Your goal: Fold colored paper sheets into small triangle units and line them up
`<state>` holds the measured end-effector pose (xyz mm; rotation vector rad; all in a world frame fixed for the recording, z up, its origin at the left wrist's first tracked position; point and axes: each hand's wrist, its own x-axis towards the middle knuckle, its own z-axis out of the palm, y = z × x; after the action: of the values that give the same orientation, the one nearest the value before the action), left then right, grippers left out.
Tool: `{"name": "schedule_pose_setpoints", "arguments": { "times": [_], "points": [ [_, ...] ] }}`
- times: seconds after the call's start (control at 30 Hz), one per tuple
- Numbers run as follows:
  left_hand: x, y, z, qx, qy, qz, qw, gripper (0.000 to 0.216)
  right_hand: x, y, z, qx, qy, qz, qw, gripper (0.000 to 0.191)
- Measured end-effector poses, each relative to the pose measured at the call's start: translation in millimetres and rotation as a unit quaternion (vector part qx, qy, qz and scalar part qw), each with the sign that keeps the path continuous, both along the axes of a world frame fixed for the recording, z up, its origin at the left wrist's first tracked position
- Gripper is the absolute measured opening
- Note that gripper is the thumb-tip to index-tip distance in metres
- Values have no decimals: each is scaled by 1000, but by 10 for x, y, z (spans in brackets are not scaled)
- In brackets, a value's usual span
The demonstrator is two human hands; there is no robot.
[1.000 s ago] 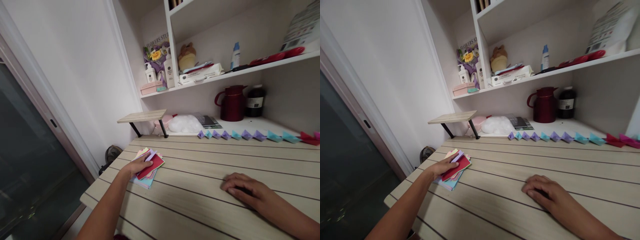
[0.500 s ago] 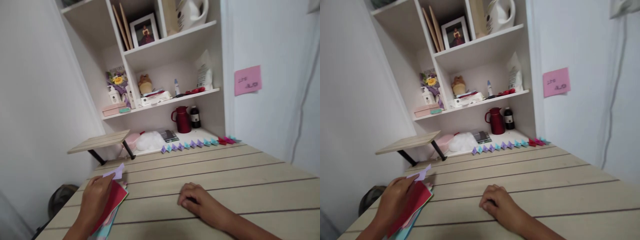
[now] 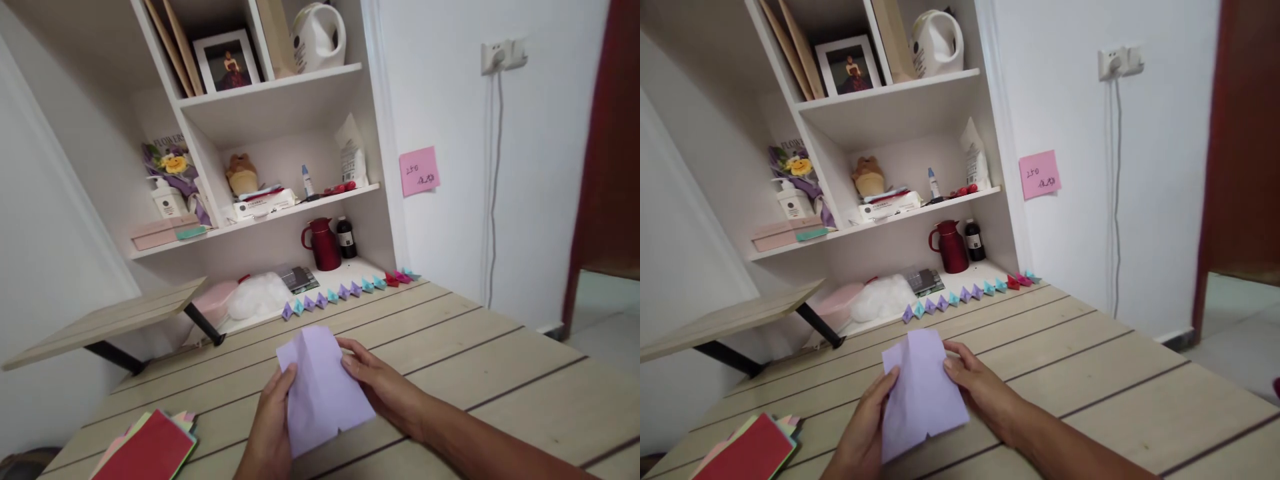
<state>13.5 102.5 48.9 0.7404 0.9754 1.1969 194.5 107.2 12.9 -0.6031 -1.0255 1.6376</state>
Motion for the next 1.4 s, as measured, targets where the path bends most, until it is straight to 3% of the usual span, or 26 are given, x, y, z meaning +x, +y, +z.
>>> {"name": "schedule_pose_setpoints", "arguments": {
  "times": [0.13, 0.3, 0.4, 0.63, 0.93, 1.1, 1.2, 1.4],
  "points": [
    [16, 11, -203, -30, -9, -22, 999, 47, 14, -72, 69, -20, 30, 18, 999, 54],
    [45, -27, -256, 4, -33, -60, 998, 55, 16, -114, 56, 1, 13, 28, 1000, 71],
    [40, -50, -300, 21, -39, -71, 997, 56, 9, -107, 25, -8, 17, 14, 1000, 66],
    [36, -91, -342, 49, -29, -22, 998, 51, -5, -145, 43, -57, -32, -23, 998, 45],
    [73, -141, -311, 33, -10, 34, 999, 46, -3, -172, 50, -70, -52, -61, 994, 41],
    [90, -182, -251, 16, -31, 45, 998, 55, -7, -172, 33, -75, -38, -48, 995, 37],
    [69, -174, -234, 13, -36, 22, 999, 60, -7, -162, 33, -81, -33, -59, 994, 35],
    [-1, -147, -195, 60, -50, -115, 990, 53, -10, -133, 63, -94, 3, -104, 990, 39]
  ]
}}
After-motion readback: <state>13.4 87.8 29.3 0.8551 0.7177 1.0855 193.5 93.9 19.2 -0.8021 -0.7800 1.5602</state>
